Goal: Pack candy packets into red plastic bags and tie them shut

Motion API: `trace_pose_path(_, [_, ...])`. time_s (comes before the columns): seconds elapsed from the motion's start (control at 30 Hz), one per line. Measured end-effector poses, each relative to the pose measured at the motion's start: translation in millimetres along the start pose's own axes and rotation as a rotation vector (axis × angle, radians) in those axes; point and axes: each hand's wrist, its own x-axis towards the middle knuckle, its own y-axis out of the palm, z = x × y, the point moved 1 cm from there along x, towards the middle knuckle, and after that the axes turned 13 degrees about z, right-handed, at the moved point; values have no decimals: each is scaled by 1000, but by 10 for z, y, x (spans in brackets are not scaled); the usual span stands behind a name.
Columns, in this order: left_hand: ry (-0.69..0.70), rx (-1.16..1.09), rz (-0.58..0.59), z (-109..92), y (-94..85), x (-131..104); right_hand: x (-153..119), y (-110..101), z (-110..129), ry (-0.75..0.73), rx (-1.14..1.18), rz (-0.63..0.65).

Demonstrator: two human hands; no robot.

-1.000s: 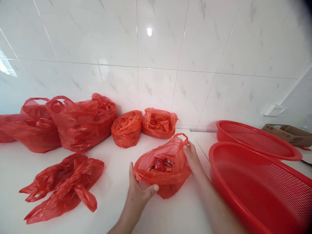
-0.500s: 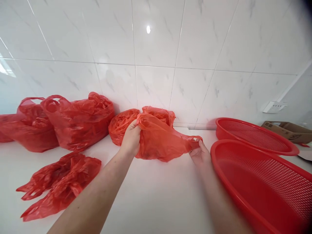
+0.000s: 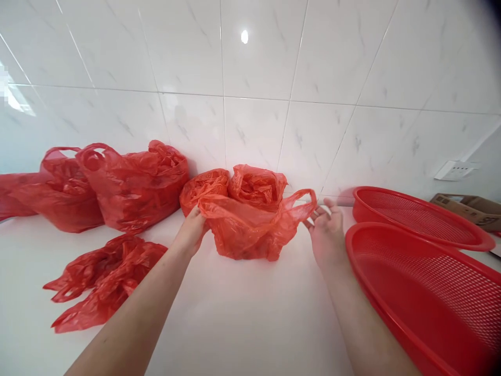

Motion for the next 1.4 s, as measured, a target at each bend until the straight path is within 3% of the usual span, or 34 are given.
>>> trace_pose_path(0.07, [-100,70,-59,251,-129,-143,-146,-50,-221,109,-74,37])
trace_pose_path(0.13, [-150,138,-36,497,-158,-244,-232,-49,-449,198,-112,132])
trace_pose_path(0.27, [-82,95,-43,748,92,-223,-161,154,-698,266,-33,153])
trace_pose_path(0.37, [-78,-80,4,768,357,-81,-55,299,-803,365,138,132])
trace_pose_path(0.47, [-116,-318,110,810,502,14,-53,220,-938,518,300,146])
trace_pose_path(0.53, [-136,-419,90,880,503,26,-87,51,-1000,532,365,109])
trace_pose_path(0.6, [-167,-481,74,959,462,9,-110,-123,-1003,457,393,75])
trace_pose_path(0.7, [-228,-536,104,1020,396,-38,-108,-228,-927,367,376,107])
trace_pose_path(0.9, [-146,-566,315,917,386,-139,-154,47,-836,471,383,356])
trace_pose_path(1.0, [-175,-648,283,899,384,-162,-209,97,-856,533,437,309])
trace_pose_path(1.2, [-258,-765,151,942,392,-154,-245,14,-912,509,608,227])
trace_pose_path(1.3, [-244,-780,247,937,423,-171,-241,38,-931,440,705,185])
trace_pose_path(1.4, [-228,-771,297,952,438,-178,-240,125,-899,455,760,260])
